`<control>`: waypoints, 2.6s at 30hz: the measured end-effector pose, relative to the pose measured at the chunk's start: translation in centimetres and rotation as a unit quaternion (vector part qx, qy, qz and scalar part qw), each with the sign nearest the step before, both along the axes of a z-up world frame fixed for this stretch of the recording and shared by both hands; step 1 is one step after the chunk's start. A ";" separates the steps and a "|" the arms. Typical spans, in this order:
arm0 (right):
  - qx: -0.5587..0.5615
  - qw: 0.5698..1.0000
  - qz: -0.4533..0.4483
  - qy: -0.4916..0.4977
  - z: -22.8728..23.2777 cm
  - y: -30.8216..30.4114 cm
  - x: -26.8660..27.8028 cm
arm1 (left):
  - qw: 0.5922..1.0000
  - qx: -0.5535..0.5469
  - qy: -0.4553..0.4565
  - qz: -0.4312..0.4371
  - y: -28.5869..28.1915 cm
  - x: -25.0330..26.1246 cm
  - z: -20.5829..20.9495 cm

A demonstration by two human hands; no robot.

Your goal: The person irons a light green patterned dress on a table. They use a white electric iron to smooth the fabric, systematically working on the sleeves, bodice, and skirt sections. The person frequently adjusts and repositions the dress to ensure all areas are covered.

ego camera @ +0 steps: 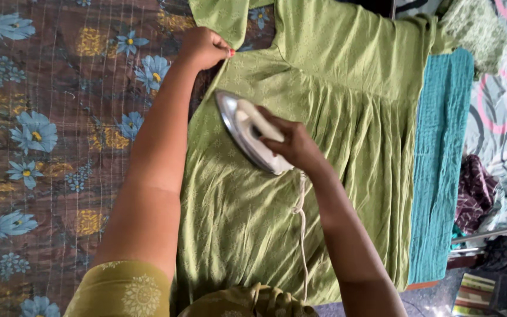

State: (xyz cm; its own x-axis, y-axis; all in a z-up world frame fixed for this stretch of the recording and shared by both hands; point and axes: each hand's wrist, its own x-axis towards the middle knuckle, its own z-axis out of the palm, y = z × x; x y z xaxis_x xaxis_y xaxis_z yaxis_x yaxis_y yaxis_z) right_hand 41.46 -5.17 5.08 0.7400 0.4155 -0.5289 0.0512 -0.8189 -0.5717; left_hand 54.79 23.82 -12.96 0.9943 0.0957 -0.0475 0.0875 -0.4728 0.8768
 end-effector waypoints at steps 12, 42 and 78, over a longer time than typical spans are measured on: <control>0.525 0.695 -0.166 0.463 0.3 -0.5 -13.8 | 0.994 0.102 0.043 0.005 -2.1 -1.6 3.4; 0.138 0.958 -0.236 -0.082 -4.4 -32.3 -4.8 | 0.897 0.435 -0.068 -0.035 -13.2 -24.0 7.1; 0.216 0.941 -0.191 0.177 0.4 -46.6 -17.3 | 0.893 0.436 -0.075 -0.079 -36.0 -39.5 4.4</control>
State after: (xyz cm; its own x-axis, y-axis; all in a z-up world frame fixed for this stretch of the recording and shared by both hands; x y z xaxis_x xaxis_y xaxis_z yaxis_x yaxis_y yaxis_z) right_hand 24.13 -51.77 5.52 0.6887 0.3875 -0.6129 -0.4551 -0.4270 -0.7814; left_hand 15.32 -12.22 -8.58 0.9877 -0.1100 0.1108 -0.1274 -0.9781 0.1648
